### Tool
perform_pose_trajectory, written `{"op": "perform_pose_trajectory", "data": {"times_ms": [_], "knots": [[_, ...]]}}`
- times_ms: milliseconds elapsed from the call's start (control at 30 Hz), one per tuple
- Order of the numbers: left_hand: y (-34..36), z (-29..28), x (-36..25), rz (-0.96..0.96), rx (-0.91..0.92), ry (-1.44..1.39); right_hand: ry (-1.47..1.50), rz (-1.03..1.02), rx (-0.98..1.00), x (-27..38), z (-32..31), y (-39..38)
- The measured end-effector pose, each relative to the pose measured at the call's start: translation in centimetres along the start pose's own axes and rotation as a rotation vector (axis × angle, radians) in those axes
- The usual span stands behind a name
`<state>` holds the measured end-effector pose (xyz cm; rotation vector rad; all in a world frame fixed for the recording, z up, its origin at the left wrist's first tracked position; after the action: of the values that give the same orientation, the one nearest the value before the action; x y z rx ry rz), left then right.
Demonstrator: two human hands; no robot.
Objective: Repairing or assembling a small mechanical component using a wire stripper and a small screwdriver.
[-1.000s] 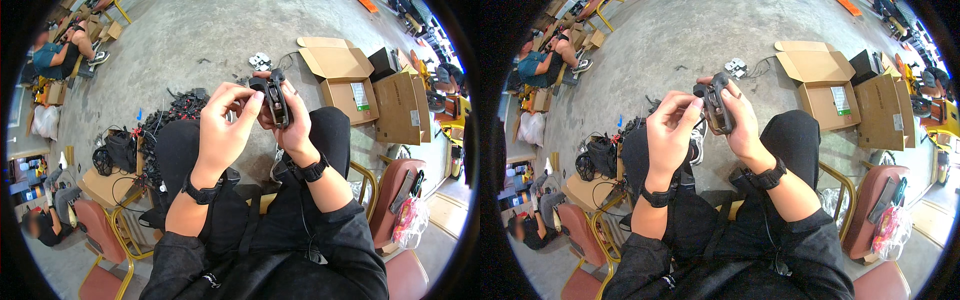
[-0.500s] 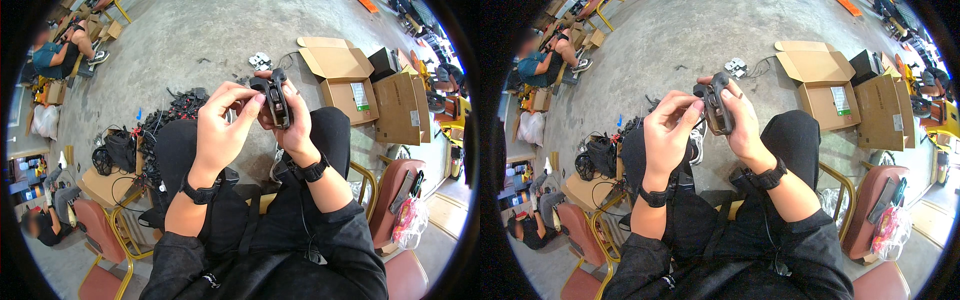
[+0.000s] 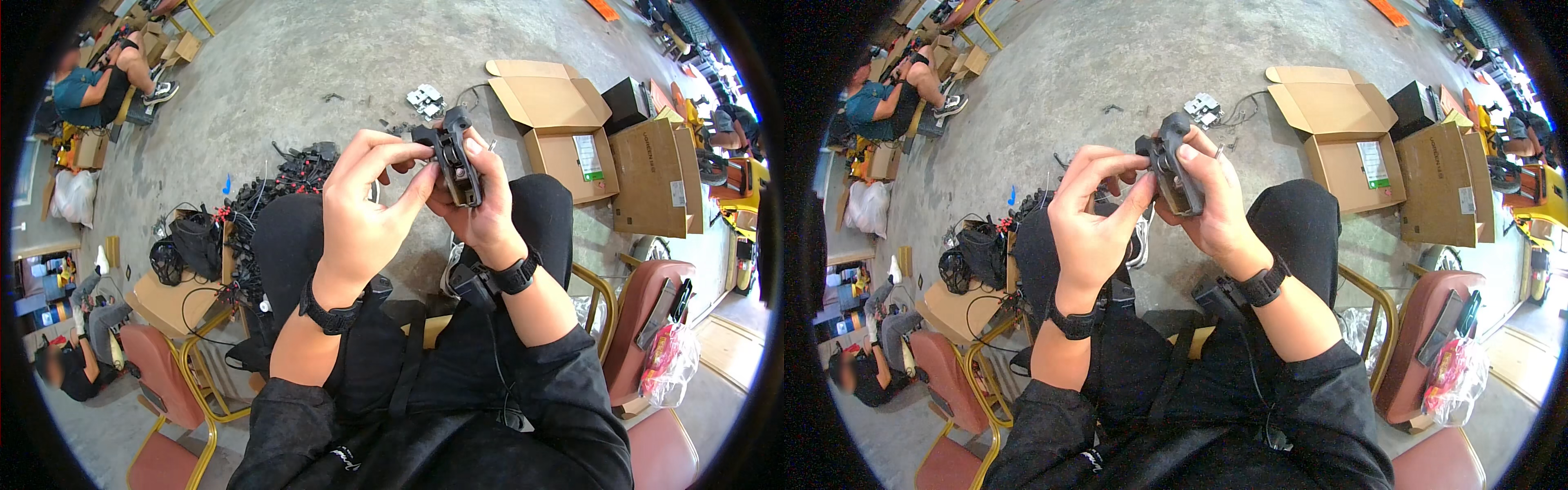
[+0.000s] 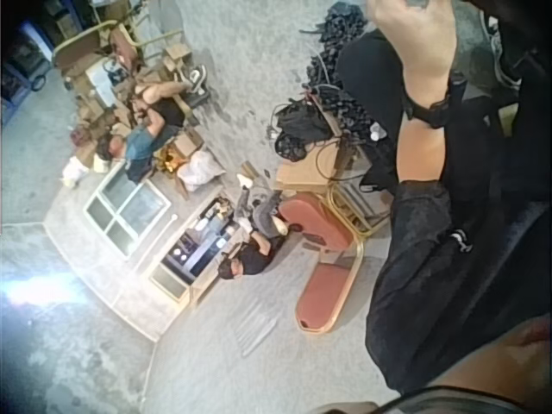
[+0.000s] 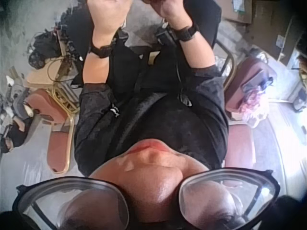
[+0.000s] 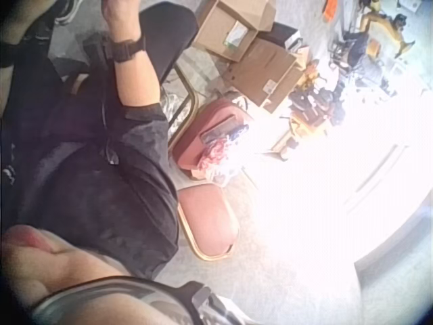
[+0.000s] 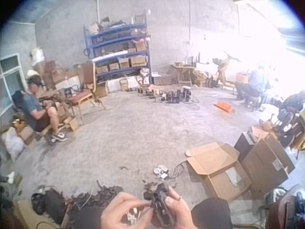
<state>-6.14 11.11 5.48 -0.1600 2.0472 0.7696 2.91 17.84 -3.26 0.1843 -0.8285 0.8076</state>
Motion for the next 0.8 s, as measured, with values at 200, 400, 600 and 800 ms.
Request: {"op": "perform_pose_trajectory", "data": {"times_ms": [200,400,600,800], "knots": [[-0.2,0.3,0.7,-0.066,0.049,-0.105,0.071,0.069,0.099,-0.7,0.2,-0.2],[-0.2,0.4,0.3,-0.036,0.034,-0.069,0.159,0.062,-0.009,-0.8,0.0,-0.2],[-0.3,0.1,-1.4,0.125,-0.015,0.058,0.290,0.070,0.046,-0.7,0.1,-0.2],[-0.6,-0.3,-2.8,0.234,-0.085,0.027,0.325,0.085,-0.125,-0.3,0.3,-0.9]]}}
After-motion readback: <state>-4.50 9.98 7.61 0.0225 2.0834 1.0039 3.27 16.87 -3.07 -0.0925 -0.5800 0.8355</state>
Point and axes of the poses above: each hand's wrist, its own y-axis towards the middle knuckle, its own z-axis out of the palm, x = y × z, the point moved 9 cm from there along y, towards the middle knuckle, and after that the axes turned 2 degrees about y, right-handed, at the moved point
